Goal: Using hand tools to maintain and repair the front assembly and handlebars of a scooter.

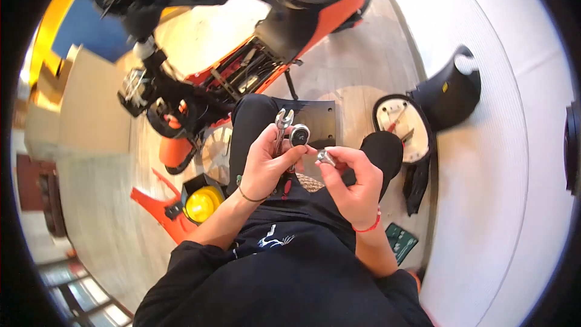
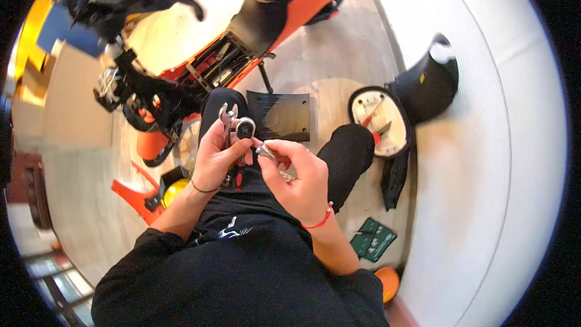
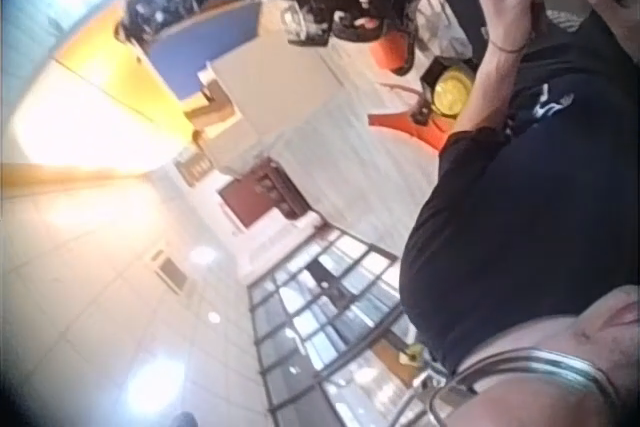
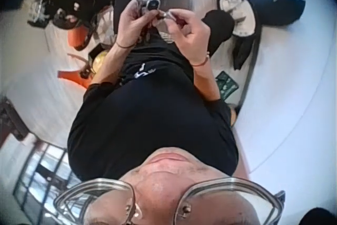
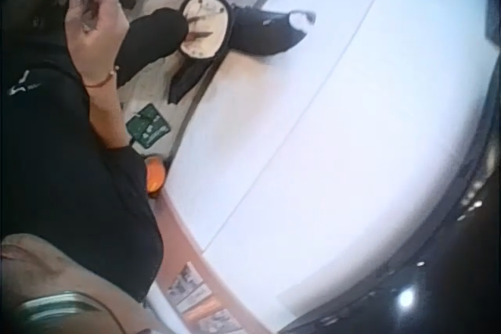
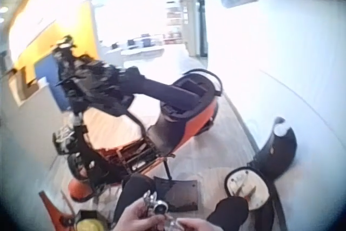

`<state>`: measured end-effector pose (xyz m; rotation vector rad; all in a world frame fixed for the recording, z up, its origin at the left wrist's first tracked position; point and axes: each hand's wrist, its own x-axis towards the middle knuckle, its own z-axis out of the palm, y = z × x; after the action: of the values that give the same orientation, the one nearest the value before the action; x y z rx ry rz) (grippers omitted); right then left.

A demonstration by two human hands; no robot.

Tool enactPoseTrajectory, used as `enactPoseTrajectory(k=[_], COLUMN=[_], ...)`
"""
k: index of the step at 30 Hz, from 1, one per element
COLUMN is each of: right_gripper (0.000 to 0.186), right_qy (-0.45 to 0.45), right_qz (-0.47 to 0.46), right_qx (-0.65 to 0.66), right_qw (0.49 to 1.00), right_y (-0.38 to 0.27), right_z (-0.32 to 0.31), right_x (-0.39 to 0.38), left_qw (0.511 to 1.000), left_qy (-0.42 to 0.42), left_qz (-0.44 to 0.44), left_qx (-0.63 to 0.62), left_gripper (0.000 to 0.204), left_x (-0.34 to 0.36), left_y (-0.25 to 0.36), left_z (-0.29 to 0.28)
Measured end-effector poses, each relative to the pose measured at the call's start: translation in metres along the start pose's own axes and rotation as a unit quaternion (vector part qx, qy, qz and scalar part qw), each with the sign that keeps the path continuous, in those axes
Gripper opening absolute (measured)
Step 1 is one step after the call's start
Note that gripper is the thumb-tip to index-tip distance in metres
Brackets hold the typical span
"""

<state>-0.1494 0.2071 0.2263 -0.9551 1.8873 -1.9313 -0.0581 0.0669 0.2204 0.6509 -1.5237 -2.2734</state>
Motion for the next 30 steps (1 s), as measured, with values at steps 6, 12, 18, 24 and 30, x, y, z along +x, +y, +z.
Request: enactPoseTrajectory(k=[6, 12, 18, 24, 30], right_gripper=[0.021, 0.026, 0.031, 0.032, 0.033], right_qy=[-0.086, -0.148, -0.161, -0.166, -0.160], right_qz=[-0.073, -0.140, -0.169, -0.153, -0.173], right_qx=[-0.068, -0.072, -0.078, -0.065, -0.059], right_qw=[0.991, 0.977, 0.969, 0.972, 0.970], right_y=[-0.008, -0.015, -0.015, -0.012, -0.003], right_z=[0.036, 0.062, 0.084, 0.093, 0.106], right_x=[0.025, 0.031, 0.032, 0.031, 0.035], left_qw=[0.989, 0.957, 0.930, 0.891, 0.850], left_qy=[0.123, 0.174, 0.206, 0.202, 0.224], left_qz=[0.060, 0.183, 0.205, 0.245, 0.282], left_qx=[0.059, 0.146, 0.225, 0.323, 0.383], left_gripper=[0.022, 0.019, 0.021, 0.023, 0.025], left_x=[-0.026, -0.045, -0.055, -0.053, -0.049], left_y=[0.024, 0.021, 0.038, 0.048, 0.050], left_z=[-0.014, -0.033, -0.050, -0.060, -0.072])
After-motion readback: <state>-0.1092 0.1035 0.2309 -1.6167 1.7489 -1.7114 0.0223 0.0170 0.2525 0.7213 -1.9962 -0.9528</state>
